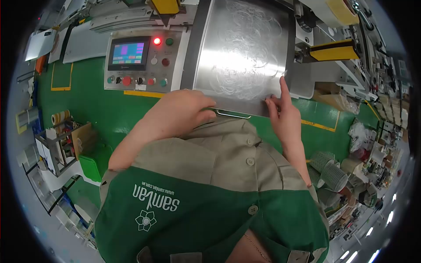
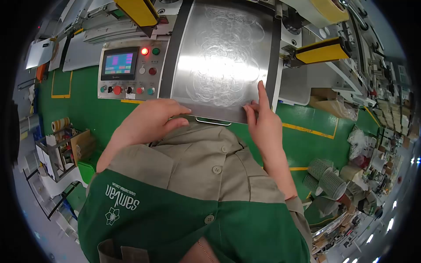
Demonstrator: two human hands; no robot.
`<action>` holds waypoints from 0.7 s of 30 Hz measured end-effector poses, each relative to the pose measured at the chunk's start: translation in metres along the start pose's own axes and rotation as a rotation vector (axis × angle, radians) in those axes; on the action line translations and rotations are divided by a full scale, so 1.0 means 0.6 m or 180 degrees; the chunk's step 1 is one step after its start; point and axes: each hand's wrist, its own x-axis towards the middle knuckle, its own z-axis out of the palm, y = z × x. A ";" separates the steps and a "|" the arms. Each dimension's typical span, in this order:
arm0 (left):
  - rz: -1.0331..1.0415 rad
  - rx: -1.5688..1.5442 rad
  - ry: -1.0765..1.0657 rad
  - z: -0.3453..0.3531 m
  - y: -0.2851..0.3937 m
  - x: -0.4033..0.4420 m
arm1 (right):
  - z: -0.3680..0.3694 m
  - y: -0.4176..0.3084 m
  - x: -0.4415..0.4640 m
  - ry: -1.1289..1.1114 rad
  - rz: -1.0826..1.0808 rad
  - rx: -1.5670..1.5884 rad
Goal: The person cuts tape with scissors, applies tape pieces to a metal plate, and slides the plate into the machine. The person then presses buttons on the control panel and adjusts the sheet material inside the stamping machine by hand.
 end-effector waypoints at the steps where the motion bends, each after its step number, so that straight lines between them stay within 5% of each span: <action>1: 0.0018 -0.0052 -0.0027 0.002 -0.002 0.000 | -0.001 -0.001 0.001 0.0005 -0.0001 0.0010; 21: 0.0006 -0.0293 -0.0536 0.013 -0.006 0.030 | 0.002 -0.008 0.003 -0.0011 0.0121 0.0033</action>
